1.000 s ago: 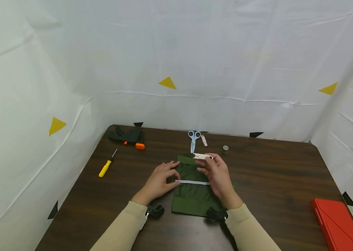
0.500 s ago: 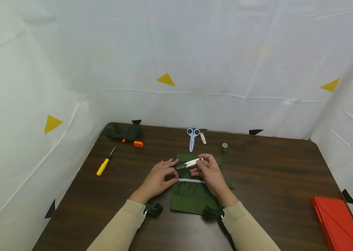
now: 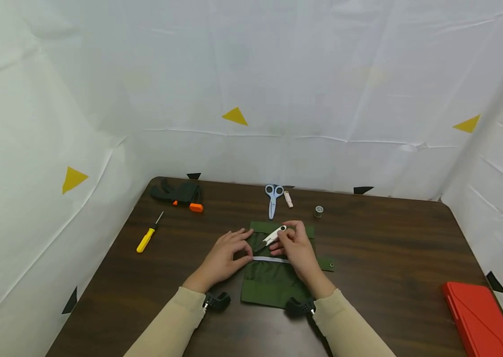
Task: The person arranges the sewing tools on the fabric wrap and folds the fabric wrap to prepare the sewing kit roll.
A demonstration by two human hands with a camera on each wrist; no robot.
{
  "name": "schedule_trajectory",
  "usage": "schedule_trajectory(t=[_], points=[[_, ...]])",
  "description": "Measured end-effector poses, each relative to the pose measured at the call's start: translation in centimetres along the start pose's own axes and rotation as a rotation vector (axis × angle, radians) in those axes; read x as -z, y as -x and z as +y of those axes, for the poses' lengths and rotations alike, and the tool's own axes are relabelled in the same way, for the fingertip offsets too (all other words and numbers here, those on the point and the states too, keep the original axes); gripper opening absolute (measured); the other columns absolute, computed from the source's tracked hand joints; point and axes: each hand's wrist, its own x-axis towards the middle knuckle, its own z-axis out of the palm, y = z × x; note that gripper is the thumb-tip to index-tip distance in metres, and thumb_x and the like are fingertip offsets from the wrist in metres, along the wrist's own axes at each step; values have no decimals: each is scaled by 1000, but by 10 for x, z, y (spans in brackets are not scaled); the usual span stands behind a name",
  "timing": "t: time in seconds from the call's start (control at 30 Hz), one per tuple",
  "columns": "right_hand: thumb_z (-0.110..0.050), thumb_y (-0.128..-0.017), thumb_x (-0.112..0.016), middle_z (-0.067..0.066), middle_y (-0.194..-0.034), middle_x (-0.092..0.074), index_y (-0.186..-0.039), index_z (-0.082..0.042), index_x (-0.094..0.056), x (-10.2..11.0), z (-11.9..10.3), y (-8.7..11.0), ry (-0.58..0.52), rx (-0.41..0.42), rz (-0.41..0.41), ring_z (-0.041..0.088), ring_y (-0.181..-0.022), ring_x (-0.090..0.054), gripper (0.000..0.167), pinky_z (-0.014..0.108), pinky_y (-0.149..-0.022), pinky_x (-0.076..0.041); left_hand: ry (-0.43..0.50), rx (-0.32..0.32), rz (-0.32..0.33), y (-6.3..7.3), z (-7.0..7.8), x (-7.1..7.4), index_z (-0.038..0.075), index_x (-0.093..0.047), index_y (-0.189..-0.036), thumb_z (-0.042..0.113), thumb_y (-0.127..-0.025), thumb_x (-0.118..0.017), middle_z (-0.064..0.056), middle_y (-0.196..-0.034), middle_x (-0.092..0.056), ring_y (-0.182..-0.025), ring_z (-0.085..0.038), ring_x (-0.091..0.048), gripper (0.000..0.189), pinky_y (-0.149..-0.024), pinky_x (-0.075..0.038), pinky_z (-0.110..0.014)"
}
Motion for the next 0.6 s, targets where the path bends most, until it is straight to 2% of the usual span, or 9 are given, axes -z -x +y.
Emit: schedule_trajectory(t=[0.17, 0.43, 0.6], points=[[-10, -114, -56, 25, -106, -70, -140, -2, -35, -3, -1, 1, 73, 8, 18, 36, -88, -79, 34, 41, -75, -70, -7, 0, -7, 0, -1, 1, 25, -75, -104, 29, -102, -79, -3, -171, -48, -164, -30, -38, 6, -137, -20, -62], [-10, -113, -59, 25, -102, -69, -137, -1, -40, -3, -2, 1, 115, 51, -54, 27, -80, -76, 32, 40, -70, -69, -12, -1, 1, -2, 1, 2, 26, -73, -104, 29, -103, -78, -4, -171, -49, -164, -30, -39, 6, -137, -21, -62], [-9, -113, -60, 23, -103, -71, -140, -5, -45, -2, 0, 1, 140, 43, -85, 25, -77, -74, 32, 37, -68, -68, -22, 2, 6, -1, -3, -3, 28, -73, -103, 31, -103, -78, -1, -171, -49, -164, -29, -40, 6, -136, -22, -62]])
